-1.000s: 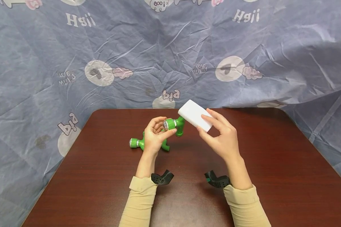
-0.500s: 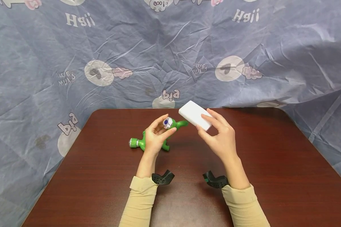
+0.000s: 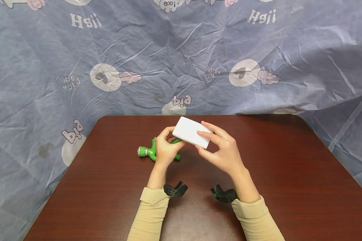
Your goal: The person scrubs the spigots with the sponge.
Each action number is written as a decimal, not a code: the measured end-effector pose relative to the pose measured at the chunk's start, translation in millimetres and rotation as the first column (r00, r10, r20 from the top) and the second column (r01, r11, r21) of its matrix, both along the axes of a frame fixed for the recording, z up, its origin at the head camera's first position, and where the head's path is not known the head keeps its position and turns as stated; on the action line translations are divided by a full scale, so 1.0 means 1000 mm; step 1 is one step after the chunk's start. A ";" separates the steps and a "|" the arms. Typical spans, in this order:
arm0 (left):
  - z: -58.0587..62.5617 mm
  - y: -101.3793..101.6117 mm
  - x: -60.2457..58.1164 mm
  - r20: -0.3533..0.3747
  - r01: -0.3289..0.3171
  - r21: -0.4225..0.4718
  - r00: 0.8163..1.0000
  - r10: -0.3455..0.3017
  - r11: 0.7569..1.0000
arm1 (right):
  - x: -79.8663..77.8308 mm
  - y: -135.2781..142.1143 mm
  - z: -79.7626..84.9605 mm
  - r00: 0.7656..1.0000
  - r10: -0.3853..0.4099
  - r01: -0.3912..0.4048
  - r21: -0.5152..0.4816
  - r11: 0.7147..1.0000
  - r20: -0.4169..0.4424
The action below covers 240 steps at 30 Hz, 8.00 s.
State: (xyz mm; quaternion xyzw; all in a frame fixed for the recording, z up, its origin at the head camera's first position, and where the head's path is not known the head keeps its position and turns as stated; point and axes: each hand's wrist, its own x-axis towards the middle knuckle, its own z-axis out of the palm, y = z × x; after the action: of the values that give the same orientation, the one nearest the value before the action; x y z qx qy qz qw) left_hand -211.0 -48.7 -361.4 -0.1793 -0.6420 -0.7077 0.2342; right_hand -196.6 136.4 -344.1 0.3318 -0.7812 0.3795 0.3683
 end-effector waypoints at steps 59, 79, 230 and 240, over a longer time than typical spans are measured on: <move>-0.029 -0.084 -0.020 0.447 -0.334 0.102 0.857 0.257 0.937 | -0.009 0.031 0.004 0.955 -0.291 0.297 -0.182 0.937 0.057; -0.065 -0.123 -0.028 0.387 -0.751 0.313 0.660 0.644 0.582 | -0.007 0.032 0.005 0.952 -0.299 0.307 -0.166 0.937 0.072; -0.032 -0.008 -0.027 0.113 -0.001 0.067 0.994 -0.006 0.998 | -0.006 0.003 -0.007 0.984 -0.151 0.156 -0.045 0.987 0.093; -0.019 0.000 -0.017 0.062 0.064 0.070 0.996 -0.068 0.995 | -0.011 0.008 -0.012 0.981 -0.189 0.189 0.006 0.982 0.050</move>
State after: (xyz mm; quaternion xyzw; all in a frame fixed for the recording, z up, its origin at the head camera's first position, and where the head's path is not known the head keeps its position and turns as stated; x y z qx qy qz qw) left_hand -228.5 -48.3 -380.0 -0.1695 -0.6184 -0.7419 0.1958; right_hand -207.7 144.5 -356.0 0.2466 -0.8183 0.3506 0.3829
